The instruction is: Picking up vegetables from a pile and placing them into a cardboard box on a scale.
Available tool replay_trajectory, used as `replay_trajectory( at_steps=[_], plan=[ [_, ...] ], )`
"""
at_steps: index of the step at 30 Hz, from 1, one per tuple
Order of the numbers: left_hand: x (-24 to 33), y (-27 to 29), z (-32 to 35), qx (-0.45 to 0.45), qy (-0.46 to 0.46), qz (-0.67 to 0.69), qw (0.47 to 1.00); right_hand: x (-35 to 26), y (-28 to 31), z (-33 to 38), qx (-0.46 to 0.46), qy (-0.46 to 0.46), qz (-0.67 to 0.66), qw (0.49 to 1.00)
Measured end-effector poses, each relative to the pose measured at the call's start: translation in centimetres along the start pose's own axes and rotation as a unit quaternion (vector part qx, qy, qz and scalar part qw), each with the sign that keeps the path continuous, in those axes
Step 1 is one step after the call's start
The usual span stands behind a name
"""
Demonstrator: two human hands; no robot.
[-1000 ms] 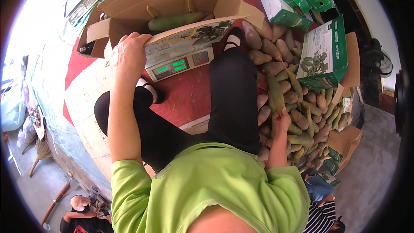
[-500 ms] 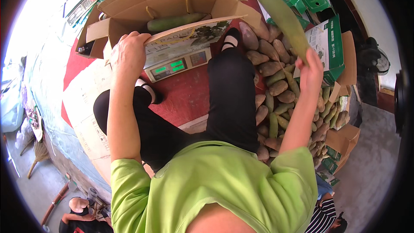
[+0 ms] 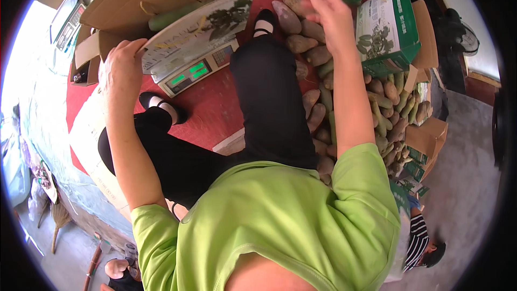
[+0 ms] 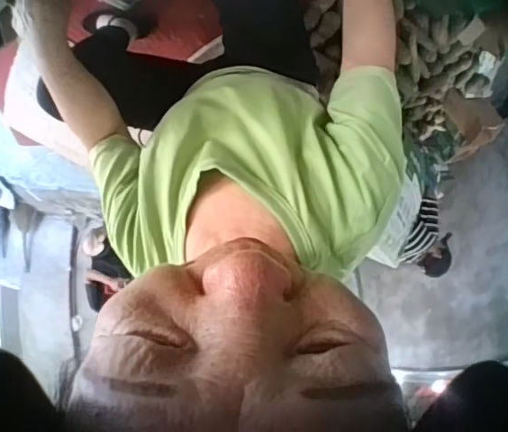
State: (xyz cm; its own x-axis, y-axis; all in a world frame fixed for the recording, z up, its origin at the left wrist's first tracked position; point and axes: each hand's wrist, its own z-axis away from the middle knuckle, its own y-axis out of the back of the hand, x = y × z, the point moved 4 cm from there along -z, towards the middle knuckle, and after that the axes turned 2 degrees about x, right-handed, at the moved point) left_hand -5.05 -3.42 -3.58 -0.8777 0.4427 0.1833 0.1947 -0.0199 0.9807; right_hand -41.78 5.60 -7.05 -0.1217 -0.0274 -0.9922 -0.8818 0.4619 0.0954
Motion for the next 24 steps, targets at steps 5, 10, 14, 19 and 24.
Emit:
replay_trajectory(
  at_steps=[5, 10, 14, 19, 24],
  plan=[
    [0.3, 0.1, 0.2, -0.017, 0.027, -0.013, 0.999, 10.4, 8.6, 7.6, 0.082, -0.250, 0.106, 0.959],
    [0.1, -0.1, 0.0, -0.016, 0.036, -0.009, 0.999, 22.3, 12.6, 19.0, 0.061, -0.382, 0.136, 0.912],
    [-0.1, -0.3, 0.1, -0.017, 0.042, 0.002, 0.999, 29.1, 12.0, 27.1, -0.007, -0.459, 0.214, 0.862],
    [0.5, -0.2, -0.3, -0.014, 0.026, 0.015, 0.999, 31.1, 11.8, 32.0, 0.014, -0.604, 0.153, 0.782],
    [0.0, -0.2, 0.1, -0.006, 0.023, 0.004, 1.000, 28.2, 10.2, 32.9, 0.074, -0.653, 0.172, 0.733]
  ],
)
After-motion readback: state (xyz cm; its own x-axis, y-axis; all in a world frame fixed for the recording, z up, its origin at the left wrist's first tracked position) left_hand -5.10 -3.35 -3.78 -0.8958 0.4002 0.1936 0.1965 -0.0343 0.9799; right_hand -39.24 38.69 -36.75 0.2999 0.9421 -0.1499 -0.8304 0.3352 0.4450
